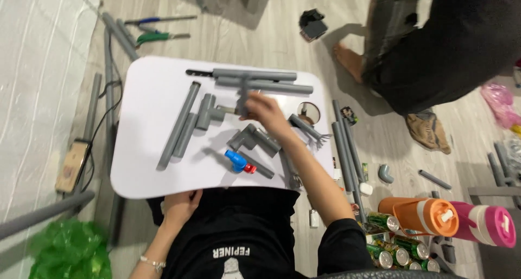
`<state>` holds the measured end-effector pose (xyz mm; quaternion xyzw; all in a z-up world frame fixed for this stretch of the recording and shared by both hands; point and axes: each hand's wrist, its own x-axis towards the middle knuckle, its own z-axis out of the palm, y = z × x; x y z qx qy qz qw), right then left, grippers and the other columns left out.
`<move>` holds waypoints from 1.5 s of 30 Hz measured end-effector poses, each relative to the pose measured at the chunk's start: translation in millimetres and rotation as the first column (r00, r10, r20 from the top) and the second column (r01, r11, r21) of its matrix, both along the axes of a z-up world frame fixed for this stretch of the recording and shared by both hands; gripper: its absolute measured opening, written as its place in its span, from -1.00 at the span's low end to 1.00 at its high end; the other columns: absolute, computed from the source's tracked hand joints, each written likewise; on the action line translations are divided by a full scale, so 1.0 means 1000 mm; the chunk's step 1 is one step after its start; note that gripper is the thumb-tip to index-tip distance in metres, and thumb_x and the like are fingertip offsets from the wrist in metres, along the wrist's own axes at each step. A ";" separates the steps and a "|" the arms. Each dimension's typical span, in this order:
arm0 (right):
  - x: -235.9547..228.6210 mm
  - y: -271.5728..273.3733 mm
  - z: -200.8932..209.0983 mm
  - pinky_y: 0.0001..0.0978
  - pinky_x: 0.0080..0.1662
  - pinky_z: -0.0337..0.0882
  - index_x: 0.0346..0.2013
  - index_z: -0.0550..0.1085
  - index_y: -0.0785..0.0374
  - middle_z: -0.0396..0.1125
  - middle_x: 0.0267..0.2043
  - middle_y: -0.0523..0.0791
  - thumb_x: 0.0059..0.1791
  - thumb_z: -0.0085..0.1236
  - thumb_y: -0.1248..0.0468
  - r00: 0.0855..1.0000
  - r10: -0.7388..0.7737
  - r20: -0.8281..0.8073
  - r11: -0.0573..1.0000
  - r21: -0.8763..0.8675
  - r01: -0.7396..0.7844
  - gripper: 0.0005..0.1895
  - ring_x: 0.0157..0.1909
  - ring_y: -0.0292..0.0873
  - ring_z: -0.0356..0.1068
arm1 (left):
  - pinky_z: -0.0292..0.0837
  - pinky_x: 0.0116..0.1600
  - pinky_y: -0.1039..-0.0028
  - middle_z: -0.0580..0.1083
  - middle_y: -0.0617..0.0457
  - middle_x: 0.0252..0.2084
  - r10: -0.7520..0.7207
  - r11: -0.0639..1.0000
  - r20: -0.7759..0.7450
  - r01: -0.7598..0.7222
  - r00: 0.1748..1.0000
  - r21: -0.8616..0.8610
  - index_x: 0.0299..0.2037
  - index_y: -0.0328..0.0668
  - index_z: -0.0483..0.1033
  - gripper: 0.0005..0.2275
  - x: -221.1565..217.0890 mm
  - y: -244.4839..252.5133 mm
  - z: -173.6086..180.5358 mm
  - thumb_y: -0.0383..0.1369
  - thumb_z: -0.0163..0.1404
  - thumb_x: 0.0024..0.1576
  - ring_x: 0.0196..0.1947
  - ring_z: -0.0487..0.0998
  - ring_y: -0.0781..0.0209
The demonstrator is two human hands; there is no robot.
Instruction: Disassembling and organizing various PVC pipe segments and connectors on a small table
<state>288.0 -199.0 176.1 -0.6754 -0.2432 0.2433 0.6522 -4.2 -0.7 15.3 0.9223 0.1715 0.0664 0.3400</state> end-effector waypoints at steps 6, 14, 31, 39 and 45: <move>0.018 -0.035 0.029 -0.04 -0.14 0.72 0.25 0.43 0.28 0.40 -0.13 -0.05 0.09 0.18 0.28 0.975 -0.100 -0.197 0.974 0.181 0.136 -0.57 -0.19 -0.05 0.59 | 0.61 -0.19 0.03 0.61 -0.39 -0.32 -0.027 0.962 -0.194 -0.027 0.981 -0.271 -0.25 -0.45 0.64 -0.68 0.003 0.000 0.023 -0.23 0.02 0.26 -0.20 0.67 -0.33; 0.045 -0.049 0.010 -0.05 -0.17 0.53 0.00 0.64 0.23 0.51 -0.39 -0.03 -0.12 0.49 -0.01 0.865 0.210 0.456 0.527 -0.798 0.293 -0.48 -0.25 0.11 0.54 | 0.53 -0.36 0.39 0.59 -0.11 -0.49 -0.074 0.983 -0.205 0.037 0.976 -0.180 -0.40 -0.25 0.61 -0.66 0.009 0.002 0.016 -0.16 0.00 0.30 -0.44 0.61 0.09; 0.022 -0.057 0.060 -0.60 -0.57 0.22 -0.13 0.59 0.33 0.35 -0.50 -0.12 -0.10 0.41 0.39 0.981 -0.102 0.164 0.944 -0.294 0.147 -0.74 -0.55 -0.28 0.41 | 0.58 -0.07 0.34 0.68 0.08 -0.17 -0.372 0.922 -0.406 0.279 0.835 -0.269 -0.03 0.01 0.70 -0.76 -0.010 0.032 0.208 -0.18 0.10 0.17 -0.18 0.65 0.11; -0.014 -0.032 0.085 -0.47 -0.65 0.38 -0.08 0.56 0.52 0.49 -0.36 0.19 -0.12 0.39 0.53 0.973 -0.116 0.198 0.987 0.131 0.091 -0.67 -0.51 -0.02 0.54 | 0.66 -0.17 0.40 0.69 0.01 -0.36 -0.149 0.959 0.250 0.202 0.957 -0.201 -0.15 -0.09 0.70 -0.81 0.036 0.022 0.247 -0.20 0.17 0.19 -0.28 0.75 0.10; -0.067 -0.010 0.107 -0.38 -0.65 0.49 -0.06 0.52 0.67 0.49 -0.43 0.21 -0.18 0.50 0.38 0.962 -0.060 0.267 0.965 0.263 -0.013 -0.50 -0.56 -0.02 0.52 | 0.39 0.30 -0.03 0.38 -0.25 0.30 -0.289 0.950 0.719 0.095 0.632 0.298 0.33 -0.15 0.47 -0.27 0.102 -0.023 0.254 0.01 0.38 -0.02 0.17 0.43 -0.28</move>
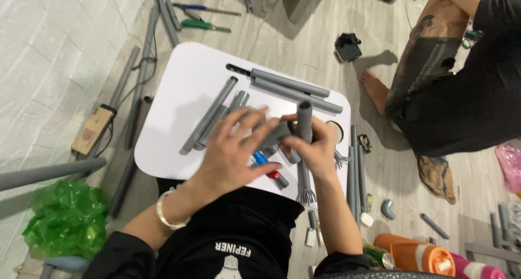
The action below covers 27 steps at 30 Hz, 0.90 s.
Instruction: Disassembling and organizing various PVC pipe segments and connectors on a small table
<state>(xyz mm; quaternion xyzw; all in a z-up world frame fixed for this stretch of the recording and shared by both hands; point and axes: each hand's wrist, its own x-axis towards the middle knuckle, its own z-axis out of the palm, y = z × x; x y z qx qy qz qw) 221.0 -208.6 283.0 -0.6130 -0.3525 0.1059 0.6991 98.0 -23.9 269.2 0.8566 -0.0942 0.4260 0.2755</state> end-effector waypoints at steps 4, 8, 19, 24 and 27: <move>-0.032 0.004 0.008 -0.44 -0.25 0.44 0.01 0.53 0.47 0.45 -0.29 -0.01 -0.04 0.22 0.38 0.993 -0.118 0.012 0.993 -0.020 0.119 -0.66 -0.32 -0.21 0.41 | 0.38 0.34 0.11 0.52 0.00 0.19 -0.065 0.998 0.045 0.066 0.997 -0.017 0.31 -0.13 0.48 -0.42 0.010 -0.010 -0.005 -0.06 0.26 0.13 0.17 0.50 -0.12; -0.025 0.006 0.009 -0.34 -0.19 0.46 -0.20 0.48 0.34 0.39 -0.09 0.12 0.12 -0.03 -0.13 0.987 -0.158 -0.020 0.964 0.214 0.158 -0.47 -0.24 -0.16 0.42 | 0.33 0.46 -0.06 0.55 -0.07 0.17 -0.282 0.931 0.106 0.299 0.953 -0.210 0.26 -0.31 0.46 -0.58 0.005 -0.010 0.015 -0.38 0.20 0.21 0.19 0.58 -0.08; -0.003 -0.010 0.013 -0.50 -0.64 0.27 -0.38 0.40 0.49 0.24 -0.69 -0.02 0.09 0.07 0.04 0.954 -0.061 0.294 0.975 0.221 -0.006 -0.52 -0.78 -0.30 0.13 | 0.58 0.16 0.07 0.58 -0.19 -0.05 -0.444 0.878 -0.009 0.432 0.896 -0.206 0.18 -0.37 0.45 -0.59 0.010 -0.008 0.019 -0.23 0.06 0.23 0.20 0.57 -0.28; -0.005 -0.012 0.011 -0.47 -0.62 0.22 -0.43 0.44 0.45 0.26 -0.66 -0.02 0.03 0.21 0.20 0.947 -0.085 0.310 0.975 0.221 0.015 -0.67 -0.74 -0.26 0.07 | 0.62 0.10 0.12 0.61 -0.15 -0.12 -0.498 0.848 -0.040 0.476 0.866 -0.232 0.18 -0.32 0.48 -0.60 0.005 -0.007 0.031 -0.22 0.18 0.24 0.14 0.58 -0.28; -0.012 -0.008 0.014 -0.50 -0.62 0.19 -0.47 0.54 0.41 0.33 -0.67 -0.05 -0.08 0.40 0.21 0.926 -0.065 0.371 0.997 0.068 0.043 -0.70 -0.72 -0.33 0.07 | 0.63 0.07 0.14 0.63 -0.17 -0.11 -0.513 0.829 -0.087 0.467 0.854 -0.307 0.16 -0.32 0.50 -0.61 0.002 -0.006 0.035 -0.22 0.18 0.24 0.11 0.61 -0.25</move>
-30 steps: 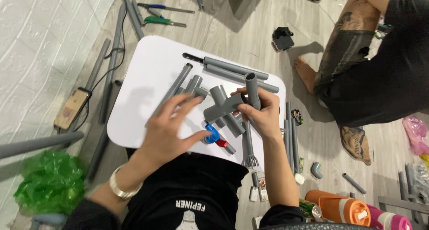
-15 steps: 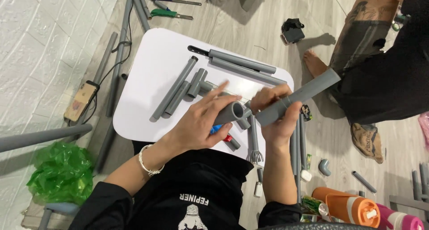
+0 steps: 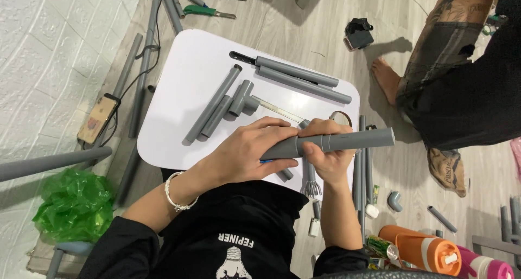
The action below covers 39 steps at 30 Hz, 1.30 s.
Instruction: Disassembling and organizing various PVC pipe segments and connectors on a small table
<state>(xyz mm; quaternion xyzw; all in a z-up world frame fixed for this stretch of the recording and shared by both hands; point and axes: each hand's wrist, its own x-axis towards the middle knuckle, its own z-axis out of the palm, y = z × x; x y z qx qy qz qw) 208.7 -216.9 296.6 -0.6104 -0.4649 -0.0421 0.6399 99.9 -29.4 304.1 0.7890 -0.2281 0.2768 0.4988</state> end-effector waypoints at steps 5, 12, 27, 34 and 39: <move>0.003 -0.006 -0.011 -0.57 -0.52 0.28 -0.23 0.54 0.50 0.38 -0.59 0.01 -0.17 0.42 -0.20 0.977 0.154 -0.150 0.988 0.020 -0.153 -0.28 -0.63 -0.34 0.22 | 0.62 0.07 0.14 0.63 -0.20 -0.10 -0.032 0.999 -0.022 0.031 0.999 -0.030 0.09 -0.36 0.53 -0.63 0.001 0.003 -0.003 -0.25 0.23 0.20 0.07 0.64 -0.22; 0.011 -0.071 0.042 -0.21 0.18 0.43 0.47 0.10 0.29 0.44 0.13 0.19 -0.35 0.21 -0.51 0.985 0.053 -0.164 0.964 -0.248 -0.093 0.36 0.13 -0.02 0.47 | 0.64 -0.01 0.23 0.64 -0.03 -0.16 0.067 0.924 0.113 -0.104 0.991 0.368 0.12 -0.18 0.59 -0.61 0.010 0.037 -0.009 -0.22 0.30 0.14 0.17 0.60 -0.13; -0.018 -0.035 -0.008 0.17 -0.38 0.47 -0.48 0.48 0.34 0.43 -0.58 0.10 -0.13 0.38 0.13 0.988 0.038 0.148 0.368 -0.922 0.123 -0.67 -0.41 0.36 0.48 | 0.61 -0.14 0.41 0.51 -0.14 0.15 -0.051 0.668 0.426 -0.287 0.903 0.687 0.08 -0.16 0.58 -0.72 0.019 0.018 0.012 -0.34 0.22 0.18 0.20 0.55 -0.14; -0.021 -0.027 -0.014 -0.53 -0.51 0.31 -0.49 0.27 -0.03 0.07 -0.62 -0.33 -0.01 0.15 0.17 0.374 0.110 0.921 0.458 -0.380 0.803 -0.76 -0.66 -0.31 0.28 | 0.57 -0.16 0.26 0.66 -0.07 -0.36 0.062 0.904 -0.745 0.279 0.664 0.324 -0.29 -0.16 0.65 -0.52 0.019 0.029 0.032 0.16 0.15 0.05 -0.18 0.67 -0.15; -0.027 -0.029 -0.018 -0.45 -0.51 0.36 -0.49 0.29 0.03 0.13 -0.66 -0.28 -0.15 0.19 0.24 0.575 0.139 0.806 0.423 -0.573 0.701 -0.79 -0.65 -0.22 0.35 | 0.58 -0.27 0.24 0.61 -0.13 -0.46 0.086 0.853 -0.620 0.264 0.780 0.451 -0.27 -0.22 0.57 -0.58 0.008 0.022 0.015 0.06 0.13 0.15 -0.33 0.67 -0.18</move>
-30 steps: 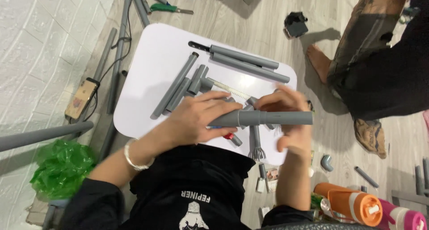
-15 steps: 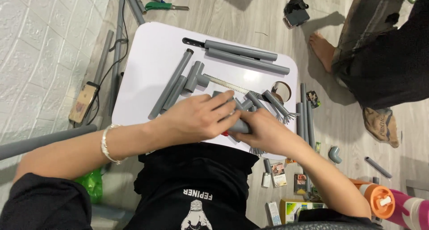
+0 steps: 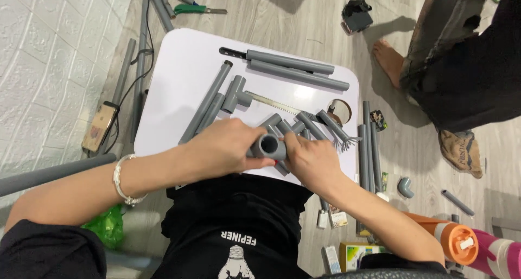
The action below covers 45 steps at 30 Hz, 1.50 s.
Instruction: Disassembling and organizing various PVC pipe segments and connectors on a small table
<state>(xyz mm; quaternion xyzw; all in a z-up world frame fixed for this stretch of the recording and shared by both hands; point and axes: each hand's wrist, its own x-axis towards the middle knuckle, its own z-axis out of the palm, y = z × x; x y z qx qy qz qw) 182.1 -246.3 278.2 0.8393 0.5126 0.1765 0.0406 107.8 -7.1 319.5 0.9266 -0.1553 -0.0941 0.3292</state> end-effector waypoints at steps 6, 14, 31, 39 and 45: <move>-0.001 0.010 0.013 -0.10 -0.39 0.50 -0.36 0.41 0.23 0.37 -0.66 -0.02 -0.22 0.36 0.25 0.807 -0.157 -0.570 0.975 -0.220 0.034 -0.72 -0.53 0.17 0.51 | 0.55 -0.41 0.25 0.49 0.09 -0.52 -0.194 0.942 0.423 0.047 0.885 0.332 -0.05 -0.15 0.49 -0.56 -0.012 0.000 -0.053 0.05 0.15 0.13 -0.53 0.62 0.01; 0.033 0.015 0.036 -0.55 -0.72 0.17 -0.72 0.39 0.22 0.21 -0.86 -0.19 -0.02 0.34 0.34 -0.196 -0.104 -0.975 0.978 -0.065 -0.198 -0.59 -0.82 -0.35 0.16 | 0.40 -0.42 0.45 0.38 0.09 -0.48 -0.399 0.885 0.820 -0.063 0.410 0.462 -0.25 -0.03 0.53 -0.90 -0.015 0.002 -0.017 -0.32 -0.05 0.23 -0.56 0.48 0.16; 0.004 0.033 0.042 -0.36 -0.51 0.31 -0.56 0.53 0.31 0.30 -0.76 -0.04 -0.10 0.24 0.26 0.549 -0.208 -0.810 0.976 -0.207 0.065 -0.80 -0.68 -0.04 0.34 | 0.29 -0.62 0.41 0.27 0.09 -0.72 -0.260 0.891 0.689 -0.106 0.676 0.441 -0.39 -0.22 0.51 -0.79 -0.019 0.000 -0.014 -0.41 0.13 -0.25 -0.80 0.35 0.20; 0.024 0.024 0.067 0.07 -0.15 0.60 0.06 0.59 0.26 0.57 -0.29 0.14 -0.10 0.30 0.08 0.701 -0.365 -0.612 0.905 -0.409 0.114 -0.51 -0.20 0.25 0.61 | 0.58 -0.16 -0.08 0.57 -0.13 -0.15 -0.173 0.936 0.222 0.090 0.959 0.340 0.17 -0.22 0.42 -0.53 0.014 0.020 -0.008 -0.53 0.03 -0.03 -0.23 0.67 -0.25; 0.052 0.006 0.098 0.16 -0.17 0.53 -0.04 0.54 0.51 0.53 -0.29 0.31 -0.07 0.25 0.34 0.660 -0.289 -0.694 0.945 -0.099 0.311 -0.65 -0.18 0.45 0.54 | 0.62 -0.21 0.15 0.51 0.02 -0.22 0.182 0.953 0.528 -0.281 0.830 0.113 0.28 -0.06 0.43 -0.54 0.018 0.068 -0.023 -0.15 0.18 0.22 -0.21 0.68 -0.02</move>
